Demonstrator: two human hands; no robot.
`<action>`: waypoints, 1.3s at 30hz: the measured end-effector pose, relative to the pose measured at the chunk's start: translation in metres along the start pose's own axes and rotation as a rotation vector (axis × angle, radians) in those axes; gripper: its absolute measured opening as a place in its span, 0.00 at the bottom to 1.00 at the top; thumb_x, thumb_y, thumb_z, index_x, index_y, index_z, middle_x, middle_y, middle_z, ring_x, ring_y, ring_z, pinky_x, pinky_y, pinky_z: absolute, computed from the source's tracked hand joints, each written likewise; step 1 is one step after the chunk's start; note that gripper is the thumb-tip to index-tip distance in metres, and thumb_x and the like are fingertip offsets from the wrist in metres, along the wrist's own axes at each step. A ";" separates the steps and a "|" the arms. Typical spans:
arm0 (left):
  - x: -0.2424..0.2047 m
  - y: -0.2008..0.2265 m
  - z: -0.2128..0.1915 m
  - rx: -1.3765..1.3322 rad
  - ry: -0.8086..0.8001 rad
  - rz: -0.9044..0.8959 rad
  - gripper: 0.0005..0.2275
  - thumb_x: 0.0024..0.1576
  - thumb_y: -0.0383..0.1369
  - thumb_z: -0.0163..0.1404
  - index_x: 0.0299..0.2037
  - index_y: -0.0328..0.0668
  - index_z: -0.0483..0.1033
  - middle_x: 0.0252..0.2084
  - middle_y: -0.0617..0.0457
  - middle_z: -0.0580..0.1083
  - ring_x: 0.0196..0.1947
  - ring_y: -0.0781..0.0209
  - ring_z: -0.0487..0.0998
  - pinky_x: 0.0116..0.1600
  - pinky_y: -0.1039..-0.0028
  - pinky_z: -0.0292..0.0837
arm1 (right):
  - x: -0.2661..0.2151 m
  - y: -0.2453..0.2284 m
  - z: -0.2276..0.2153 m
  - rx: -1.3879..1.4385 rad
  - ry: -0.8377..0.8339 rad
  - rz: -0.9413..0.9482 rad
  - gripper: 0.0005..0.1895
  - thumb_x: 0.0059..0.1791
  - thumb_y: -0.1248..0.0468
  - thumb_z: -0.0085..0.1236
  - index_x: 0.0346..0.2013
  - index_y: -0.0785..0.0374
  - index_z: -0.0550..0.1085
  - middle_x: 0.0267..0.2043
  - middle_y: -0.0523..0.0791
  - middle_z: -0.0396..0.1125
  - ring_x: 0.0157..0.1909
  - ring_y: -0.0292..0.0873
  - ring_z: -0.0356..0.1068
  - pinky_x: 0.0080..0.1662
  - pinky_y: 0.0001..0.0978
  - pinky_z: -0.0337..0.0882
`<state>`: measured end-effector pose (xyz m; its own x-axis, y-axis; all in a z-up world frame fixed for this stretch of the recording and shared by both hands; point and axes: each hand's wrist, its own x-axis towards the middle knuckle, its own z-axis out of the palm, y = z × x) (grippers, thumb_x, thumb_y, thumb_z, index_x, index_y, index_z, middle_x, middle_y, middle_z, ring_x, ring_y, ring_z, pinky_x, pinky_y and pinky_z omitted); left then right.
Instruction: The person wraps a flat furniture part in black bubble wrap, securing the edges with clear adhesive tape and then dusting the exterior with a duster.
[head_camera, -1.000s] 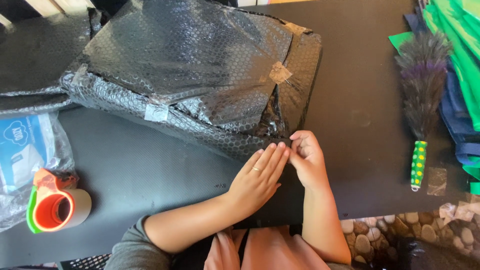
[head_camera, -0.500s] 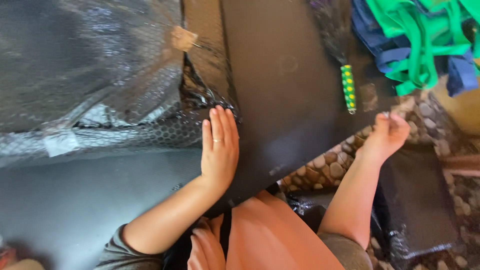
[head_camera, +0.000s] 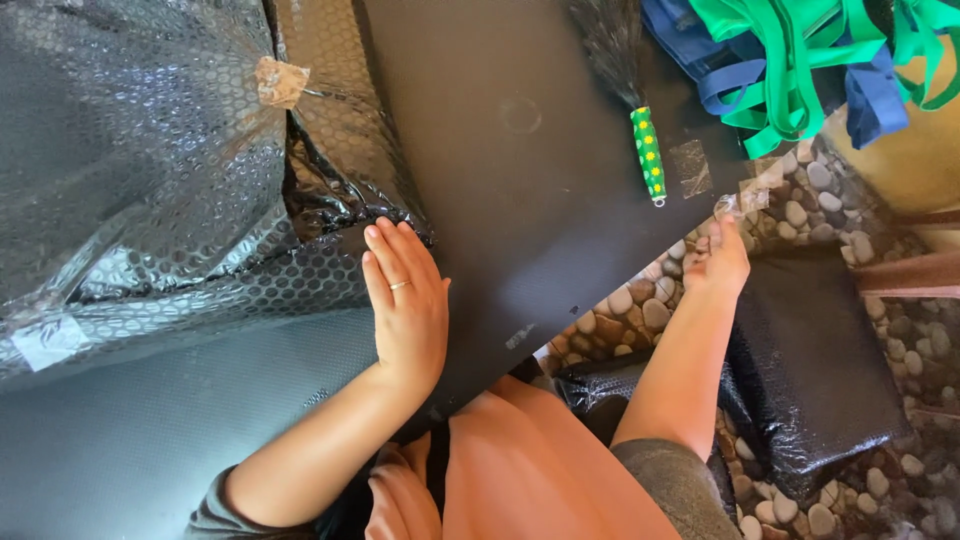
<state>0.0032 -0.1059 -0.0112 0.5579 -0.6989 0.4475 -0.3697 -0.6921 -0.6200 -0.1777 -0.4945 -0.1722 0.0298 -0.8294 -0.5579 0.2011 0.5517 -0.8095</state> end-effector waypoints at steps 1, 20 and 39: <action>0.000 0.000 0.001 0.001 -0.004 0.002 0.51 0.36 0.62 0.61 0.65 0.27 0.70 0.65 0.28 0.68 0.69 0.32 0.65 0.74 0.50 0.60 | -0.002 0.001 0.001 -0.002 0.001 0.003 0.17 0.53 0.48 0.58 0.53 0.49 0.74 0.47 0.33 0.70 0.32 0.30 0.62 0.33 0.23 0.54; -0.005 0.023 0.000 0.235 -0.117 -0.063 0.29 0.56 0.44 0.44 0.68 0.41 0.69 0.67 0.43 0.68 0.67 0.53 0.64 0.59 0.70 0.59 | -0.137 -0.034 0.057 -0.277 -0.588 -1.153 0.06 0.55 0.73 0.68 0.45 0.70 0.78 0.40 0.51 0.72 0.44 0.41 0.72 0.53 0.32 0.72; -0.009 0.070 0.029 -0.065 -0.151 0.081 0.15 0.58 0.21 0.41 0.50 0.23 0.77 0.55 0.25 0.73 0.61 0.28 0.68 0.59 0.56 0.67 | -0.328 0.009 0.239 -1.065 -1.303 -1.028 0.09 0.39 0.57 0.72 0.31 0.53 0.82 0.27 0.39 0.75 0.36 0.42 0.69 0.44 0.35 0.71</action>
<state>-0.0061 -0.1432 -0.0769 0.6273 -0.7215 0.2931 -0.4628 -0.6481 -0.6048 0.0485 -0.2383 0.0470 0.9827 -0.0911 0.1613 0.0549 -0.6884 -0.7233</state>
